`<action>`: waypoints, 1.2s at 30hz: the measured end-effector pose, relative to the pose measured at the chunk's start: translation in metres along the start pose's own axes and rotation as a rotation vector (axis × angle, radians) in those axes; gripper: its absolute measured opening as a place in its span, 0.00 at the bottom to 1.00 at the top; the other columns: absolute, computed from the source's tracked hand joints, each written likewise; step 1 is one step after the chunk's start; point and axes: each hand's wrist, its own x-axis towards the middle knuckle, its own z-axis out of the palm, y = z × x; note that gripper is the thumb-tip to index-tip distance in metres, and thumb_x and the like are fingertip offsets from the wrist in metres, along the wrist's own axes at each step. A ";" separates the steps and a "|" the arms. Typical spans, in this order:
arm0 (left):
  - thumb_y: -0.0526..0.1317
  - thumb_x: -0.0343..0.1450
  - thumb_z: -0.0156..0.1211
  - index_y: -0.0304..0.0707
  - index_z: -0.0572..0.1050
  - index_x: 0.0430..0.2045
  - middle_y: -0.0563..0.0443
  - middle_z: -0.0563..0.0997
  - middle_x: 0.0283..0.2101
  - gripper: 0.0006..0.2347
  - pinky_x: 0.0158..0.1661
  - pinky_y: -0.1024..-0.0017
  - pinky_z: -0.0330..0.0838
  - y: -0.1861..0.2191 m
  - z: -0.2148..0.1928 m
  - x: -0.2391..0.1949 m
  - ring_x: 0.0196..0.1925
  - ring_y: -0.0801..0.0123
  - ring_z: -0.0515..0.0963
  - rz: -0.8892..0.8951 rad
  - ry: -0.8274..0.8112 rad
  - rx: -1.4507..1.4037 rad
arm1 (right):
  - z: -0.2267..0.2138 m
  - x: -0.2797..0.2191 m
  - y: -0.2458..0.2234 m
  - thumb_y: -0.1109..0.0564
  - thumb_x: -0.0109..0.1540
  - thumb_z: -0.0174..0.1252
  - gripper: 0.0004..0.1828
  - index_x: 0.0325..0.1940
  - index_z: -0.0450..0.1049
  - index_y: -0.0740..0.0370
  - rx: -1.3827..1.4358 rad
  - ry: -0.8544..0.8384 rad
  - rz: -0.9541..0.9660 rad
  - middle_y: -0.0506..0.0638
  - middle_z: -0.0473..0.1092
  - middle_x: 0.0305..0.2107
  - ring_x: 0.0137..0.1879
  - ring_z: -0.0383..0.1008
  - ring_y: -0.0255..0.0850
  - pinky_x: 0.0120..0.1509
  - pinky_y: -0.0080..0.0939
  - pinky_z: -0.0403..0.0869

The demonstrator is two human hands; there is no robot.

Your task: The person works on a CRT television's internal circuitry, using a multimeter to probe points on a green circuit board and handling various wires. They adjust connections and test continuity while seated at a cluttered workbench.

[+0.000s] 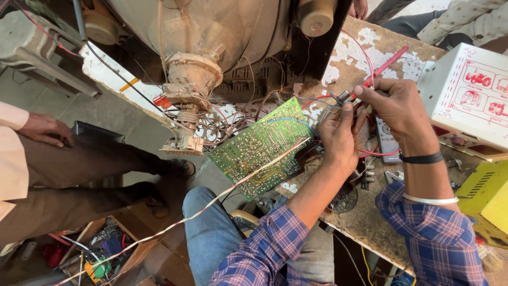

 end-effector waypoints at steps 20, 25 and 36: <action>0.37 0.79 0.58 0.28 0.71 0.52 0.39 0.80 0.54 0.12 0.58 0.69 0.78 0.017 0.015 -0.003 0.58 0.58 0.81 0.007 -0.046 0.005 | -0.007 0.004 0.016 0.57 0.64 0.69 0.11 0.44 0.80 0.69 0.158 0.043 -0.031 0.45 0.75 0.30 0.31 0.68 0.27 0.33 0.27 0.64; 0.36 0.79 0.57 0.27 0.71 0.51 0.37 0.80 0.53 0.10 0.58 0.69 0.78 0.013 0.013 -0.003 0.57 0.58 0.81 0.015 -0.031 -0.001 | -0.006 0.005 0.016 0.56 0.65 0.66 0.11 0.45 0.79 0.68 0.186 0.057 -0.030 0.44 0.75 0.30 0.30 0.68 0.26 0.32 0.25 0.65; 0.36 0.78 0.57 0.29 0.70 0.55 0.40 0.79 0.54 0.13 0.57 0.69 0.77 0.014 0.014 -0.004 0.58 0.59 0.80 0.010 -0.016 -0.013 | -0.007 0.004 0.014 0.56 0.66 0.66 0.11 0.45 0.80 0.68 0.163 0.077 -0.025 0.41 0.71 0.26 0.26 0.63 0.25 0.28 0.26 0.61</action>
